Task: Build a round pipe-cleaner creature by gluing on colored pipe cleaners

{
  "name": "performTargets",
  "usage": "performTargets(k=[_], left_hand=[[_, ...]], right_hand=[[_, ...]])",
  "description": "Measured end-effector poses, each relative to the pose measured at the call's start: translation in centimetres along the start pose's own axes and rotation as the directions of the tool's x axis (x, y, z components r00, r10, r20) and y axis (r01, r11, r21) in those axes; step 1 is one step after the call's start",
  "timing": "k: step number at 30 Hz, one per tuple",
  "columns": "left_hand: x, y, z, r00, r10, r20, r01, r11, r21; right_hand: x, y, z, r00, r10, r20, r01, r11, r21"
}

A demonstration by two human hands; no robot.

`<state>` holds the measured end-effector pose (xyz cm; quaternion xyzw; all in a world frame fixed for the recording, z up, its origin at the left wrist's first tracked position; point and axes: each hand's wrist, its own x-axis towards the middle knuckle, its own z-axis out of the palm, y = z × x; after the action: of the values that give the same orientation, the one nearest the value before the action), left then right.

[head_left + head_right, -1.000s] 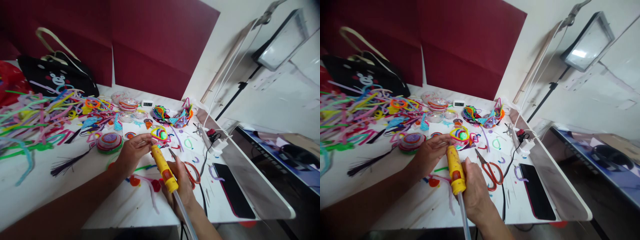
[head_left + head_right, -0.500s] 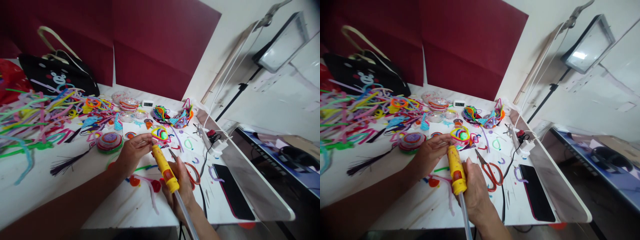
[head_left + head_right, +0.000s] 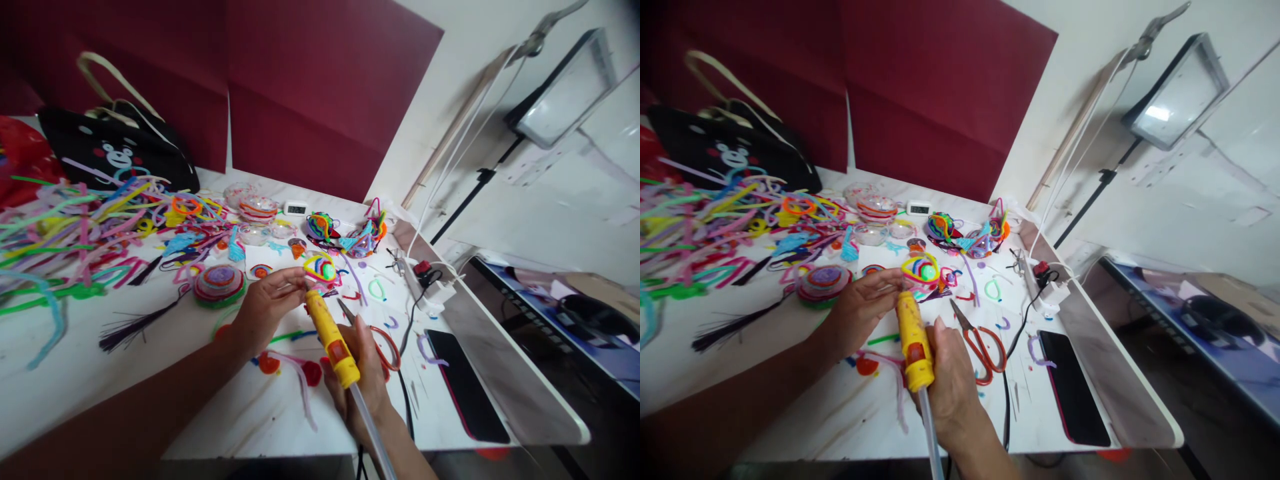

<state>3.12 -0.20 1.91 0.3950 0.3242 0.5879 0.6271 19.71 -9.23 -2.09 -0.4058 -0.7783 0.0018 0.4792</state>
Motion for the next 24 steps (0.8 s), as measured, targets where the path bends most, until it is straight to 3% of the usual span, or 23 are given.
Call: performTargets(k=[24], left_hand=[[0.00, -0.25, -0.15, 0.999, 0.039, 0.027, -0.039, 0.999, 0.021]], right_hand=[[-0.36, 0.13, 0.10, 0.999, -0.001, -0.038, -0.001, 0.999, -0.037]])
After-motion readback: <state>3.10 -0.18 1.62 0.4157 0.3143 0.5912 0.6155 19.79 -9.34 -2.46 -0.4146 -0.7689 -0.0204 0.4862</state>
